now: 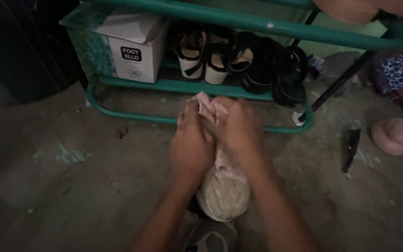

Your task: The person wipes a pair of white sneakers with a pink cloth, cleaning the soles and uppers. They place the shoes back on a green metal shoe rack.

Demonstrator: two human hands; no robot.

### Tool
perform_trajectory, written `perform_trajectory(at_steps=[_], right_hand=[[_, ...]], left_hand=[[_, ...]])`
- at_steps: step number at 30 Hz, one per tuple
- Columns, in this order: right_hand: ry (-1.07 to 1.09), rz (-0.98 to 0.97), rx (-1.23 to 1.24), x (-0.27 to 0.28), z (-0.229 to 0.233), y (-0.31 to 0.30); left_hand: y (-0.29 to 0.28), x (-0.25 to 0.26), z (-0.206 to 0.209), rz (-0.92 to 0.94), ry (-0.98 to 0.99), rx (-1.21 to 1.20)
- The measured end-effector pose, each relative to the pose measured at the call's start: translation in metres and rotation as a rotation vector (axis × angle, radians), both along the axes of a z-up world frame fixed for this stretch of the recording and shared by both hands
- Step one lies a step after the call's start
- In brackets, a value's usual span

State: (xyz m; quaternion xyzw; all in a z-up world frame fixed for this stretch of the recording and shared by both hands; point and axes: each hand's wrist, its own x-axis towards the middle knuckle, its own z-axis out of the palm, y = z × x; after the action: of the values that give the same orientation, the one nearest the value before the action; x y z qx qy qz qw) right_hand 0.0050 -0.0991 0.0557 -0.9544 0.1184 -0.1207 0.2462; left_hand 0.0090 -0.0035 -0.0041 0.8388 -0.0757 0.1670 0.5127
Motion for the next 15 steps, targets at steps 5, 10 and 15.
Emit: perform_trajectory(at_steps=[5,10,15], right_hand=[[0.205,0.094,0.012,-0.014,0.011,-0.020],[0.301,0.289,0.061,-0.023,0.006,-0.042],[0.332,0.193,0.069,-0.014,0.005,-0.039]], left_hand=[[0.000,-0.011,0.004,-0.014,-0.006,-0.048],[-0.005,-0.017,-0.002,-0.009,-0.054,-0.006],[-0.005,-0.009,-0.010,-0.014,-0.030,0.013]])
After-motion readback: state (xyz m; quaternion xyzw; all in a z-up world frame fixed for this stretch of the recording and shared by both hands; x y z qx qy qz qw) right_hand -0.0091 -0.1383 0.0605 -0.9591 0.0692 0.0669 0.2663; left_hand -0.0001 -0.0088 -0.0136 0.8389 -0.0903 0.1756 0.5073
